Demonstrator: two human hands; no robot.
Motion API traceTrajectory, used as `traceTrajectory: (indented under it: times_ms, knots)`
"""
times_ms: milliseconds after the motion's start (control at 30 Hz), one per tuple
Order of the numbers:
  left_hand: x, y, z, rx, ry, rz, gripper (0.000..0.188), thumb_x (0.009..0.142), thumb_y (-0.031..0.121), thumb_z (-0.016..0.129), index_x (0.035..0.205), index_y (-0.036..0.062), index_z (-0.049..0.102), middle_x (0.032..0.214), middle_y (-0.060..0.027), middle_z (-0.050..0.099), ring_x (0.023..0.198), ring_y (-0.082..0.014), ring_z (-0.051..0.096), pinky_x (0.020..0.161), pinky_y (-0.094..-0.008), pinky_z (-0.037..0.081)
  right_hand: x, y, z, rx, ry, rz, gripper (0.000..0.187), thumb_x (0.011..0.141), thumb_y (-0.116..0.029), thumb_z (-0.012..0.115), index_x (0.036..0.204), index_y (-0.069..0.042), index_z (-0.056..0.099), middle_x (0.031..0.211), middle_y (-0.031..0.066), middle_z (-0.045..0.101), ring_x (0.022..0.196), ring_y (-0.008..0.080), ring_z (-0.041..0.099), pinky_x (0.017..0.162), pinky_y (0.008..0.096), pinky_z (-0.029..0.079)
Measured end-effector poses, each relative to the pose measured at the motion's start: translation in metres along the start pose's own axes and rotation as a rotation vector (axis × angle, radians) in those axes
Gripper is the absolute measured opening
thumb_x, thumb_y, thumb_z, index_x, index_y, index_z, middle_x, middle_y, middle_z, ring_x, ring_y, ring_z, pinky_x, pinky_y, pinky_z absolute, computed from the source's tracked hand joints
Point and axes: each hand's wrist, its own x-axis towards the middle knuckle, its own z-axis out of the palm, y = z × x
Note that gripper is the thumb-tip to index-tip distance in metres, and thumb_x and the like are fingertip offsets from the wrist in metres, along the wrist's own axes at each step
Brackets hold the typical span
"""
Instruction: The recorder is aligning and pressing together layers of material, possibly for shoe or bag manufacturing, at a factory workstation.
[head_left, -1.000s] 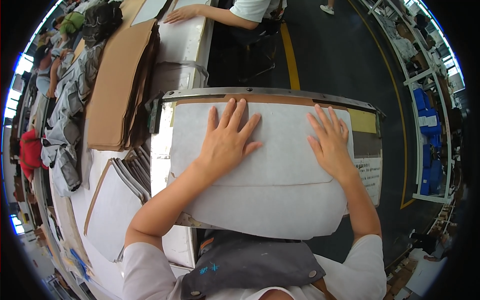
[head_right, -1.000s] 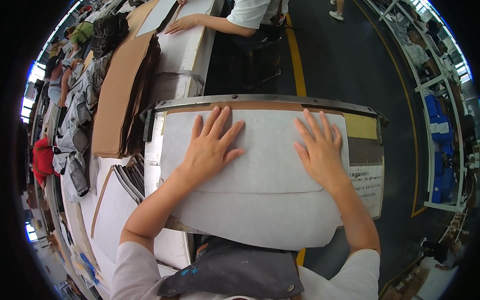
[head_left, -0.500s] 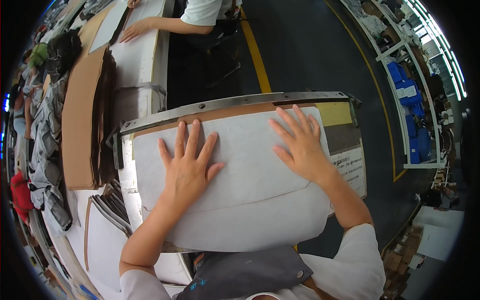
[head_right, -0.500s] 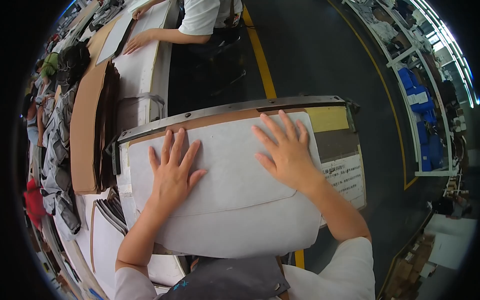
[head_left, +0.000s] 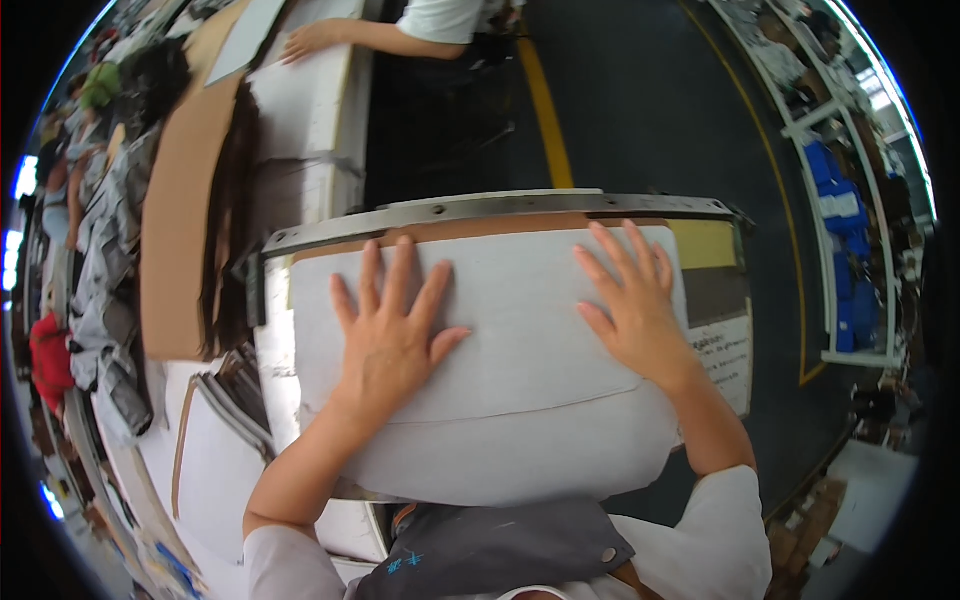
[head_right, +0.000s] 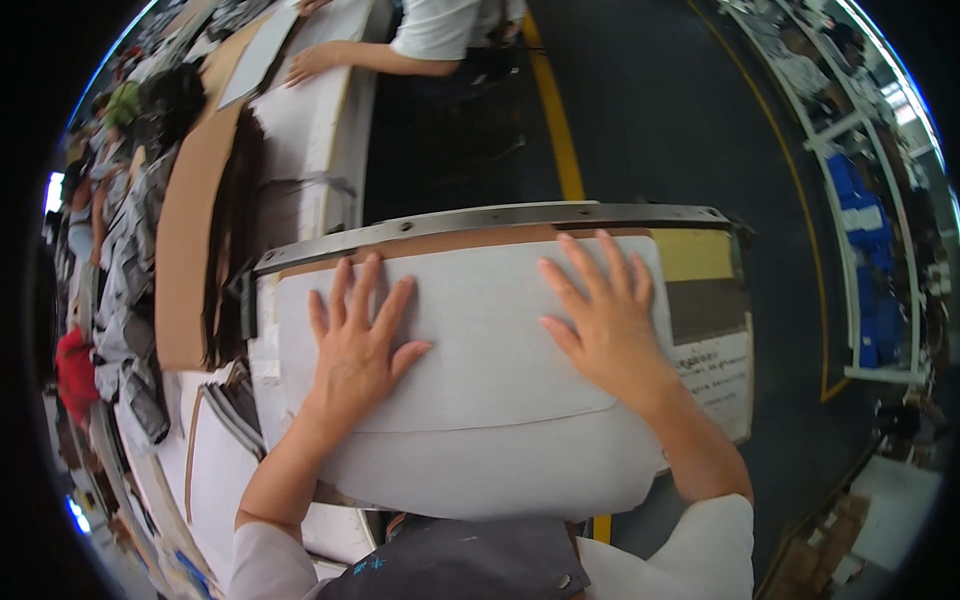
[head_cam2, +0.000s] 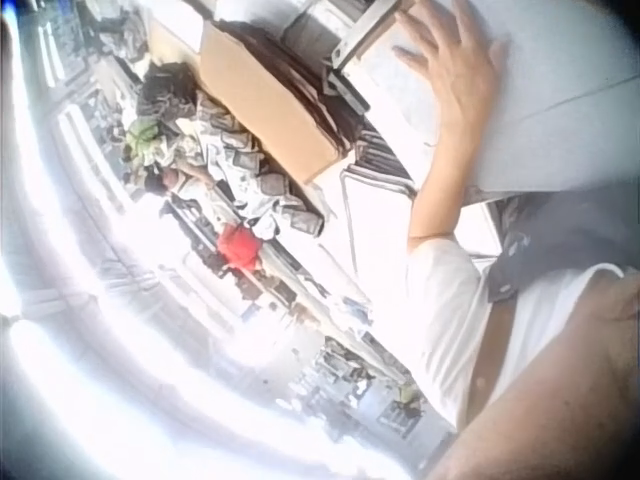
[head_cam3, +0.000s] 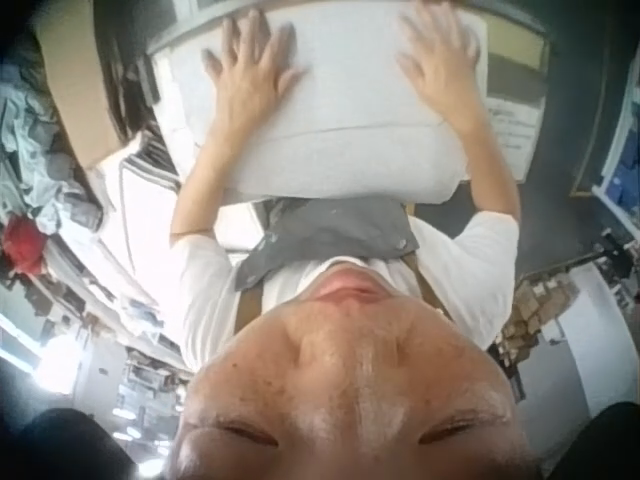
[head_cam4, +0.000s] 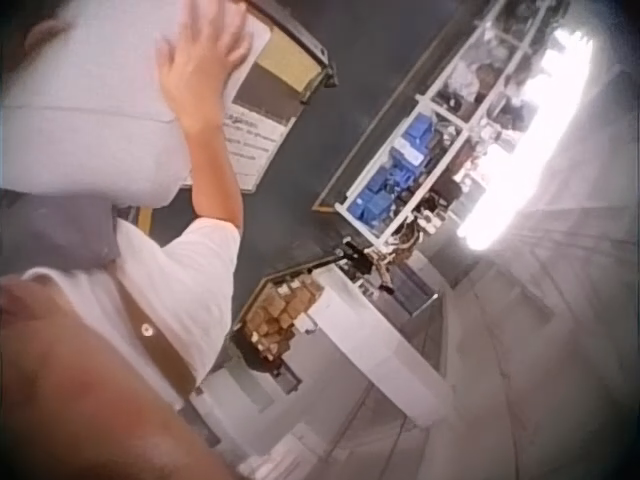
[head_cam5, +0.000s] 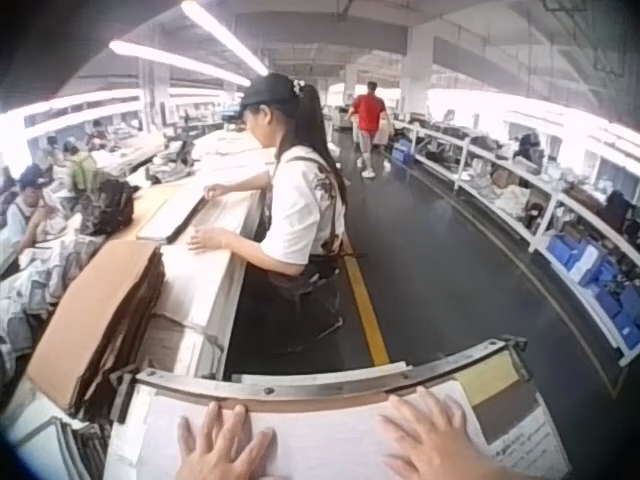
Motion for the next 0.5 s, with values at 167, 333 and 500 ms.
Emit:
traceTrajectory:
  times_ms: [167, 333, 500]
  knots:
    - [0.0022, 0.0054, 0.0001, -0.008, 0.018, -0.018, 0.063, 0.086, 0.05, 0.062, 0.139, 0.0199, 0.048, 0.154, -0.0179, 0.026, 0.14, -0.0479, 0.019, 0.102, -0.0732, 0.02, -0.0033, 0.0005, -0.0097, -0.049, -0.047, 0.065, 0.054, 0.089, -0.026, 0.062, 0.139, -0.011, 0.047, 0.153, 0.0107, 0.03, 0.142, 0.0372, 0.02, 0.112, 0.0574, 0.015]
    - [-0.0007, -0.0013, 0.0045, -0.009, 0.038, -0.004, 0.064, 0.086, 0.053, 0.06, 0.139, 0.0204, 0.048, 0.152, -0.0184, 0.028, 0.139, -0.0484, 0.02, 0.101, -0.0744, 0.02, -0.0019, -0.0007, -0.0057, -0.023, -0.045, 0.054, 0.055, 0.089, -0.024, 0.062, 0.14, -0.01, 0.046, 0.153, 0.011, 0.029, 0.143, 0.0367, 0.019, 0.113, 0.0565, 0.013]
    - [-0.0007, 0.0039, 0.0038, -0.006, 0.044, -0.006, 0.063, 0.087, 0.053, 0.059, 0.14, 0.0201, 0.047, 0.152, -0.0184, 0.028, 0.138, -0.0485, 0.021, 0.099, -0.0755, 0.02, -0.0032, 0.0037, -0.0053, -0.022, -0.044, 0.045, 0.055, 0.09, -0.023, 0.06, 0.141, -0.01, 0.045, 0.153, 0.0116, 0.029, 0.143, 0.0371, 0.019, 0.113, 0.0561, 0.013]
